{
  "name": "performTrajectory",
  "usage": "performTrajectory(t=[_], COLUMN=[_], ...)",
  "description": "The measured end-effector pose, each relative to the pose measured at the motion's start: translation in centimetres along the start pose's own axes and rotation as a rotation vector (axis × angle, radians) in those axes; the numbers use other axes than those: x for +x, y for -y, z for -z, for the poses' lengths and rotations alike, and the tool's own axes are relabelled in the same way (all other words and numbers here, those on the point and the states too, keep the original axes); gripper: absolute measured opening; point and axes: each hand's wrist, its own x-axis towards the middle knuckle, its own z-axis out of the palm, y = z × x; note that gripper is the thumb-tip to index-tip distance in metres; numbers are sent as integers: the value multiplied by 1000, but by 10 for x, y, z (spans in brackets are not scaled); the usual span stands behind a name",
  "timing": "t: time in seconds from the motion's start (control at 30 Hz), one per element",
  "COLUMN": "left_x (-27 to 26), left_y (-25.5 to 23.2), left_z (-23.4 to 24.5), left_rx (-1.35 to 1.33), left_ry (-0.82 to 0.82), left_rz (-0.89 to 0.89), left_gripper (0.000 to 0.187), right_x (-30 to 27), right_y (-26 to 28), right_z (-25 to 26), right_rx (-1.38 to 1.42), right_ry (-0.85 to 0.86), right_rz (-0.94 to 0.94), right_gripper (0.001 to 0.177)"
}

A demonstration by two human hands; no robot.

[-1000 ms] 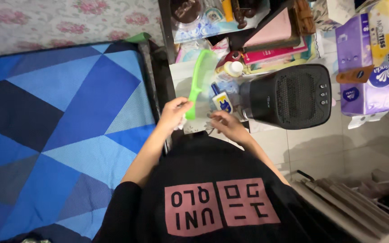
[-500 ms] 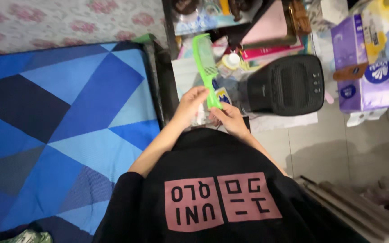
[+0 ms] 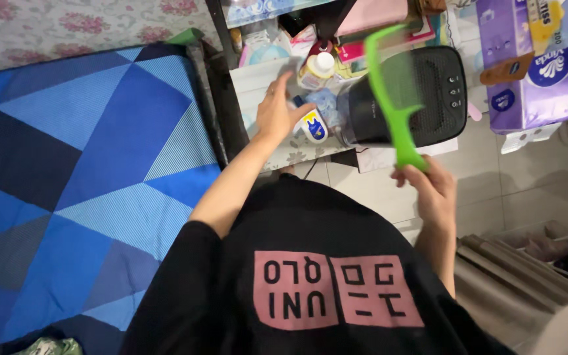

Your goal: The person organizes items on a cluttered shelf, moving a hairdryer, bottles, and a comb. They then unplug a charger, coil the cable, and place it on the shelf. Finally, they pick up a patterned cloth and a hanger from the floor and place them on a nearby bed.

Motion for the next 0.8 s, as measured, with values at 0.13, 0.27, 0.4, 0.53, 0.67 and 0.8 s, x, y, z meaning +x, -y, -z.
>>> performTrajectory(t=[0.13, 0.27, 0.4, 0.53, 0.67, 0.8], left_x=[32, 31, 38, 44, 40, 53], left_y=[-15, -34, -44, -30, 1, 41], left_z=[-22, -40, -59, -59, -42, -17], left_rx=[20, -12, 69, 69, 8, -64], left_ry=[-38, -148, -181, -108, -147, -212], left_rz=[-57, 60, 113, 184, 146, -24], left_gripper=[109, 118, 103, 83, 95, 66], right_x=[-17, -26, -21, -8, 2, 11], right_y=[8, 0, -7, -11, -18, -36], right_z=[10, 2, -3, -9, -19, -22], right_rx=[96, 79, 45, -16, 19, 85], right_ry=[-130, -143, -83, -9, 63, 125], right_rz=[13, -66, -49, -98, -145, -175], right_gripper=[20, 20, 21, 19, 20, 19])
